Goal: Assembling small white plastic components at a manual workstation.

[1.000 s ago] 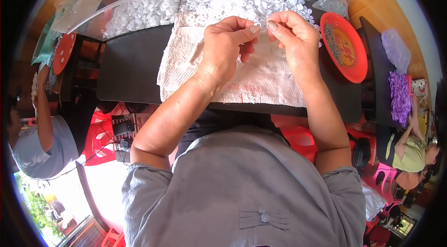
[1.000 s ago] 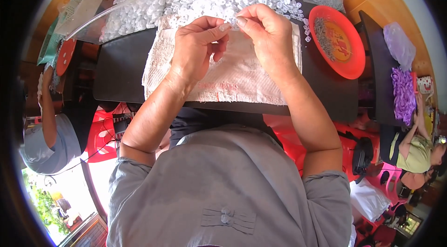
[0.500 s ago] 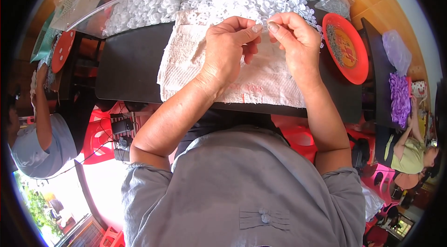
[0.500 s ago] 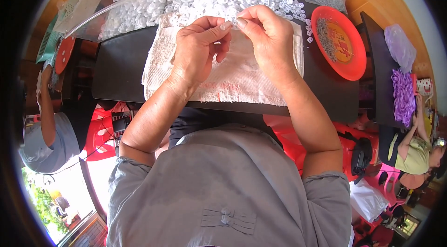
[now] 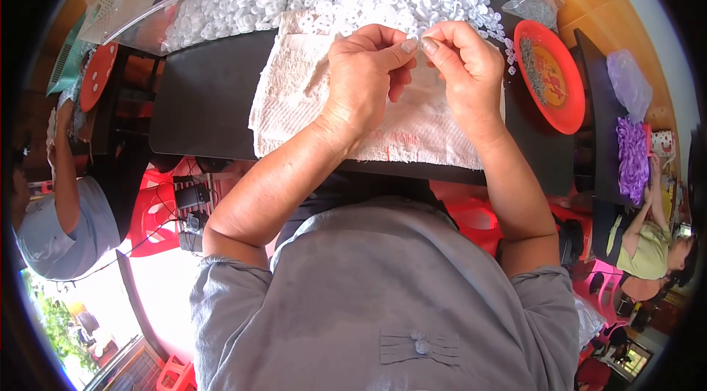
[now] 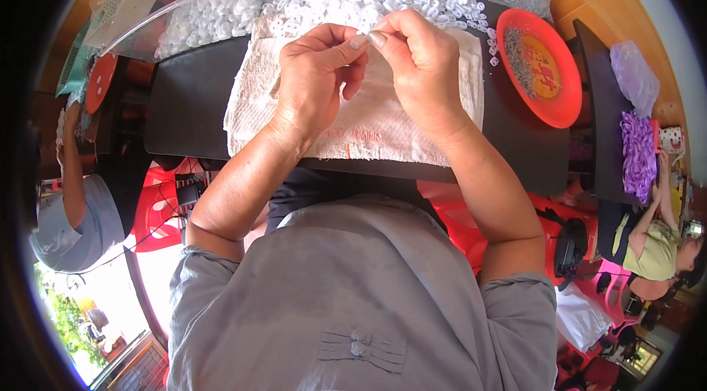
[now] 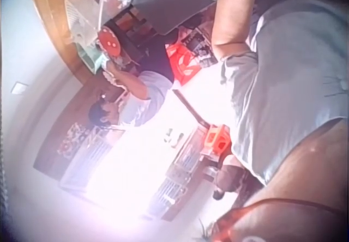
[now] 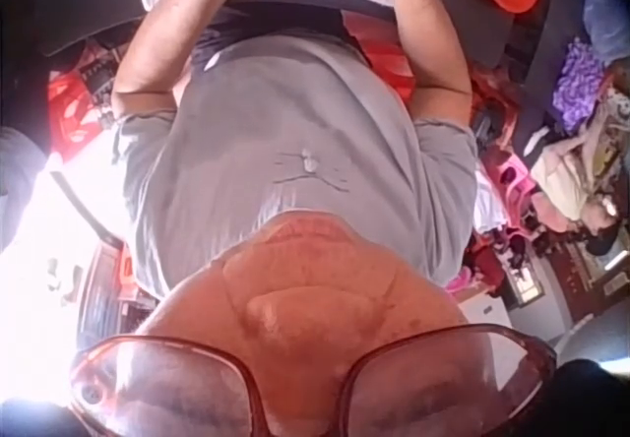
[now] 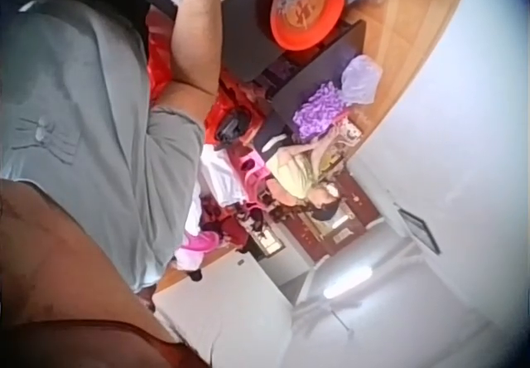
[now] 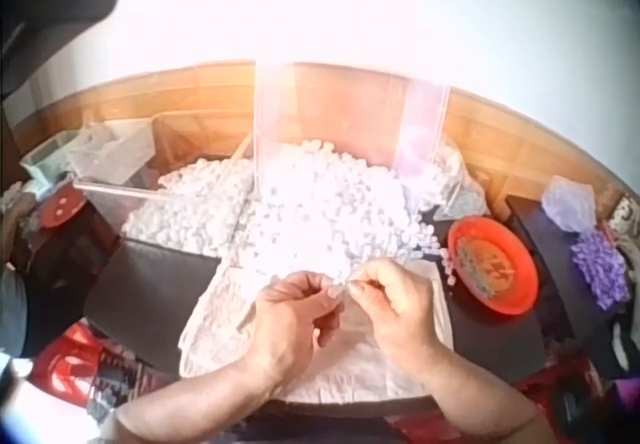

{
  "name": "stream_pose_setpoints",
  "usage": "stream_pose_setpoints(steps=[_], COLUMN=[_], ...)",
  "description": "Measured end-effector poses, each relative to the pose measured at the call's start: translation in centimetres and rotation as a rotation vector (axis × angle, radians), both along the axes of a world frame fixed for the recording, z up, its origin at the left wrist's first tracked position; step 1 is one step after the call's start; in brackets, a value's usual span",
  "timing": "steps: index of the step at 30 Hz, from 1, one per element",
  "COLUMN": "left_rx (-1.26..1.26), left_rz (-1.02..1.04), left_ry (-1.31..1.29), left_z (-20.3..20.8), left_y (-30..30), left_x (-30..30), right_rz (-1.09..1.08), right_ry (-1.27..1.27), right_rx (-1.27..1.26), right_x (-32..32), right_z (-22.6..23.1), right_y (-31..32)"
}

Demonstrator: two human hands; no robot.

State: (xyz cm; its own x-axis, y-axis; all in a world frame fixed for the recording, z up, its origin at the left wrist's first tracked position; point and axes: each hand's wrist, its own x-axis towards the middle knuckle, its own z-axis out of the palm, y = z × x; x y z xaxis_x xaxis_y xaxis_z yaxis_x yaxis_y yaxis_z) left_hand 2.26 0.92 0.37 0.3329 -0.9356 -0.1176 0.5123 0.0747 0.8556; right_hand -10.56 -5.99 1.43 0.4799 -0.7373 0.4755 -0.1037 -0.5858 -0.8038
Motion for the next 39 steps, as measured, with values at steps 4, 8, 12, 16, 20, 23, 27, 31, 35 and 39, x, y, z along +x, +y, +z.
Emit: stream_pose_setpoints(steps=[4, 8, 12, 16, 20, 23, 27, 31, 35, 39], left_rx=[0.003, -0.018, 0.019, 0.038, 0.015, 0.064, 0.076, 0.087, 0.09, 0.086], left_rz=[0.038, 0.053, 0.006, -0.02, 0.016, 0.008, -0.025, -0.027, -0.008, -0.006], left_ry=[-0.066, -0.094, -0.132, -0.162, -0.215, -0.322, -0.348, -0.361, -0.362, -0.383], left_z=[0.1, 0.1, 0.2, 0.1, 0.3, 0.3, 0.3, 0.3, 0.4, 0.4], left_y=[0.1, 0.1, 0.0, -0.1, -0.2, -0.2, -0.2, -0.1, 0.0, 0.0], left_x=[-0.1, 0.3, 0.4, 0.4, 0.4, 0.6, 0.7, 0.9, 1.0, 0.8], right_rz=[0.039, 0.057, 0.036, 0.04, 0.056, 0.056, 0.06, 0.087, 0.087, 0.098], right_ry=[0.021, -0.003, 0.036, 0.028, 0.023, 0.038, 0.064, 0.075, 0.068, 0.071], right_rx=[-0.035, -0.063, 0.0, 0.035, -0.002, -0.003, -0.05, -0.083, -0.042, -0.032], right_x=[-0.1, 0.2, -0.2, -0.6, -0.7, -0.8, -0.7, -0.6, -0.6, -0.7], right_z=[-0.4, -0.3, -0.6, -0.6, -0.6, -0.6, -0.6, -0.9, -0.6, -0.7], right_y=[-0.1, -0.1, -0.3, -1.0, -1.2, -1.2, -1.2, -1.2, -1.0, -1.2])
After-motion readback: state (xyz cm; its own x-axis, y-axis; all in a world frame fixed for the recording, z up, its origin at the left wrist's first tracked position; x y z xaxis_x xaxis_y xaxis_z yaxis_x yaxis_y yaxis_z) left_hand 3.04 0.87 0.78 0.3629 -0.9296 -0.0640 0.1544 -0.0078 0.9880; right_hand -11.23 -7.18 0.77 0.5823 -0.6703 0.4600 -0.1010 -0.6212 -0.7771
